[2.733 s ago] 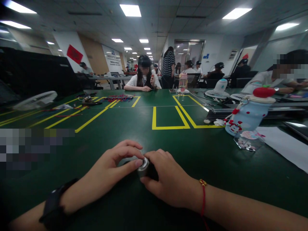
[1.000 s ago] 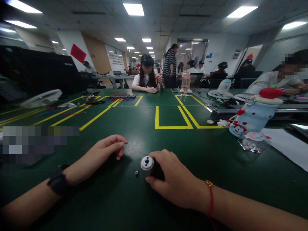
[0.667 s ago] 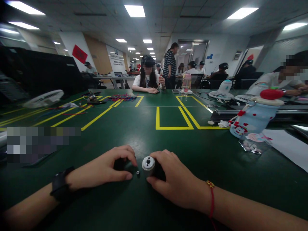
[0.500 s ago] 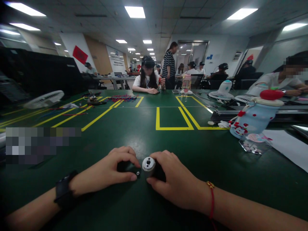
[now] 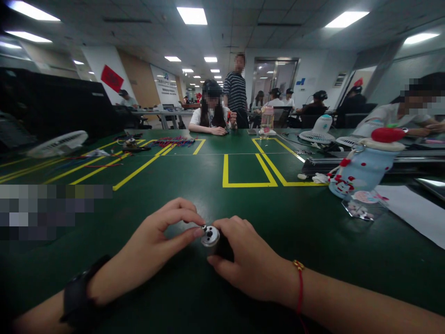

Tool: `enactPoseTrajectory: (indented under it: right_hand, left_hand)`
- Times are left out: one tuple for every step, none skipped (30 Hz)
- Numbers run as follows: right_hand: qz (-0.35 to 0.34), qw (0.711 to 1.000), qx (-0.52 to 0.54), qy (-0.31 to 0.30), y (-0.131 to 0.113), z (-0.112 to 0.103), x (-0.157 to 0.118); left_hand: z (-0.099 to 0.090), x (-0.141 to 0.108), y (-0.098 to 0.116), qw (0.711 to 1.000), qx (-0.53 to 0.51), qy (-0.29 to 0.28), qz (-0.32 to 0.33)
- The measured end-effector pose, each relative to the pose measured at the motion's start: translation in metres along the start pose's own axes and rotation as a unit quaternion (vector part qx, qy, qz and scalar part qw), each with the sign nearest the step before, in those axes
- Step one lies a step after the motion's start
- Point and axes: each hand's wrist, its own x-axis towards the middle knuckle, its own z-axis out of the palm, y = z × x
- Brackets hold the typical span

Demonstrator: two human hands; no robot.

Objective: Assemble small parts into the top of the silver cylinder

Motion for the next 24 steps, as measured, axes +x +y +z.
enactPoseTrajectory:
  right_hand:
    - [-0.002, 1.000, -0.001, 0.001, 0.000, 0.000, 0.000]
    - [-0.003, 1.000, -0.002, 0.002, 0.001, 0.000, 0.000]
    - [-0.006, 1.000, -0.003, 0.004, 0.001, 0.000, 0.000]
    - [-0.009, 1.000, -0.003, 0.006, 0.001, 0.001, 0.000]
    - [-0.013, 1.000, -0.004, 0.008, 0.001, 0.001, 0.000]
    - [-0.016, 1.000, -0.004, 0.010, 0.001, 0.001, 0.000]
    - [-0.018, 1.000, -0.004, 0.011, 0.001, 0.001, 0.000]
    - [-0.019, 1.000, -0.004, 0.011, 0.001, 0.001, 0.000]
    - [-0.019, 1.000, -0.005, 0.011, 0.001, 0.001, 0.000]
    - [-0.018, 1.000, -0.005, 0.011, 0.000, 0.000, 0.000]
    - [-0.017, 1.000, -0.004, 0.010, 0.000, 0.000, 0.000]
    - [-0.015, 1.000, -0.004, 0.010, -0.001, 0.000, 0.000]
    - [-0.012, 1.000, -0.003, 0.009, -0.001, -0.001, 0.000]
    - [-0.011, 1.000, -0.001, 0.008, -0.002, -0.001, 0.000]
    - [-0.010, 1.000, 0.000, 0.006, -0.002, -0.002, 0.000]
    - [-0.009, 1.000, 0.001, 0.004, -0.003, -0.002, 0.000]
    - [-0.008, 1.000, 0.002, 0.003, -0.003, -0.003, 0.000]
    - [-0.007, 1.000, 0.002, 0.003, -0.003, -0.003, 0.000]
    - [-0.006, 1.000, 0.003, 0.002, -0.003, -0.003, 0.000]
    - [-0.004, 1.000, 0.004, 0.001, -0.003, -0.003, 0.000]
    - [-0.001, 1.000, 0.005, 0.000, -0.002, -0.003, 0.000]
    - [0.000, 1.000, 0.005, 0.001, -0.002, -0.003, 0.000]
    - [0.002, 1.000, 0.005, 0.000, -0.002, -0.003, -0.001]
    - [0.004, 1.000, 0.005, 0.000, -0.001, -0.003, -0.001]
  left_hand:
    - [0.002, 0.001, 0.001, 1.000, 0.003, 0.000, 0.005]
    - [0.003, 0.001, 0.002, 1.000, 0.006, -0.002, 0.009]
    - [0.004, 0.002, 0.003, 1.000, 0.009, -0.005, 0.011]
    - [0.005, 0.003, 0.003, 1.000, 0.011, -0.009, 0.011]
    - [0.005, 0.003, 0.004, 1.000, 0.011, -0.013, 0.011]
    - [0.005, 0.003, 0.004, 1.000, 0.012, -0.017, 0.011]
    - [0.005, 0.003, 0.005, 1.000, 0.012, -0.021, 0.012]
    - [0.004, 0.003, 0.005, 1.000, 0.011, -0.026, 0.013]
    - [0.004, 0.003, 0.006, 0.999, 0.008, -0.032, 0.012]
    - [0.003, 0.002, 0.006, 0.999, 0.004, -0.037, 0.009]
    - [0.002, 0.002, 0.005, 0.999, -0.003, -0.040, 0.003]
    - [0.001, 0.002, 0.004, 0.999, -0.011, -0.041, -0.005]
    - [0.000, 0.002, 0.002, 0.999, -0.020, -0.040, -0.015]
    - [-0.001, 0.002, -0.001, 0.999, -0.031, -0.035, -0.028]
    - [-0.002, 0.002, -0.004, 0.998, -0.043, -0.028, -0.043]
    - [-0.003, 0.003, -0.008, 0.996, -0.057, -0.018, -0.063]
    - [-0.004, 0.003, -0.012, 0.993, -0.075, -0.008, -0.089]
    - [-0.005, 0.003, -0.016, 0.989, -0.093, 0.002, -0.118]
    - [-0.006, 0.003, -0.021, 0.983, -0.111, 0.007, -0.145]
    - [-0.007, 0.003, -0.025, 0.977, -0.130, 0.011, -0.168]
    - [-0.008, 0.003, -0.030, 0.971, -0.152, 0.014, -0.186]
    - [-0.008, 0.003, -0.034, 0.964, -0.175, 0.017, -0.198]
    - [-0.009, 0.003, -0.038, 0.958, -0.200, 0.021, -0.204]
    - [-0.009, 0.003, -0.041, 0.952, -0.224, 0.025, -0.208]
